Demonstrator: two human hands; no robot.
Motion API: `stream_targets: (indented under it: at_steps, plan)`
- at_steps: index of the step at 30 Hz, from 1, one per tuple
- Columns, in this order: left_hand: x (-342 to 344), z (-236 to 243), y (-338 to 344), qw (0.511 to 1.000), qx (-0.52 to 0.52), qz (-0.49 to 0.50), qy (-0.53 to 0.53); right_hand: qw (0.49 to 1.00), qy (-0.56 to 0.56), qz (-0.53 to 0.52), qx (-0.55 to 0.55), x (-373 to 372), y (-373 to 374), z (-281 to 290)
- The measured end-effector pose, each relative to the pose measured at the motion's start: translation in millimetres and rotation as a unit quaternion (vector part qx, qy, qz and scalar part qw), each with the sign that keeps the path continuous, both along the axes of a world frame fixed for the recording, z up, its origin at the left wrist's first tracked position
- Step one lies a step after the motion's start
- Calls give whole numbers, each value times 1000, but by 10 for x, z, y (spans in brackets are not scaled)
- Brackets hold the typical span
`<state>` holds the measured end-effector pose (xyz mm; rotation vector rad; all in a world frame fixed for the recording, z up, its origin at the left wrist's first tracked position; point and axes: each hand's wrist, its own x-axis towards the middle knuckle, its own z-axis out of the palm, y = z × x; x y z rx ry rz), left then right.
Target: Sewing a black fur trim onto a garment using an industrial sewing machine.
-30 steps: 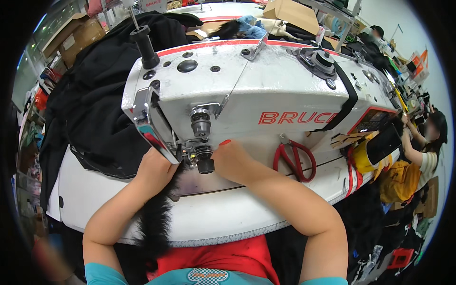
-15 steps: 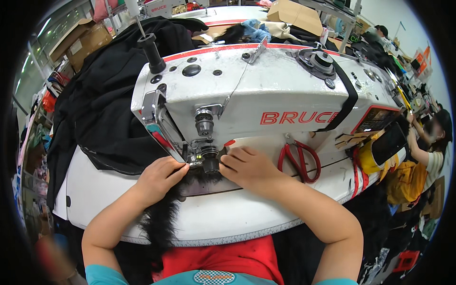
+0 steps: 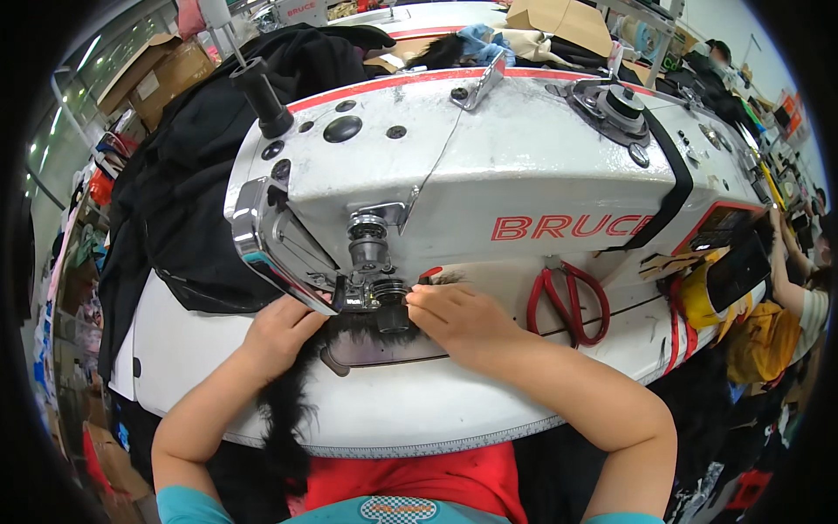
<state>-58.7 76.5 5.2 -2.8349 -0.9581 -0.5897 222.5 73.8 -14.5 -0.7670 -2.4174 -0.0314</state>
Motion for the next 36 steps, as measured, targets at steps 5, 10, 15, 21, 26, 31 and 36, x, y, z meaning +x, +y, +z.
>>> stream_targets:
  at_steps: [5, 10, 15, 21, 26, 31, 36]
  plan:
    - [51, -50, -147, 999, -28, 36, -5, 988, 52, -37, -142, 3, -34, 34]
    - [46, -11, -61, 998, 61, -13, -4, 999, 22, -10, -28, -37, 22, 1]
    - [123, 26, -67, 999, 40, 1, 27, 997, -40, -9, 62, -78, 45, -32]
    - [-317, 94, -21, 982, 37, 85, 162, 994, -64, -6, 91, -65, 16, -17]
    - [-1208, 596, 282, 967, -1, 213, 137, 995, -68, -9, 71, -62, -3, -21]
    - [-884, 890, -123, 892, -44, 405, 194, 996, -62, -12, 67, -51, -32, -16]
    - [29, 254, -166, 999, -14, 6, -34, 996, -75, -12, 45, -62, -29, 22]
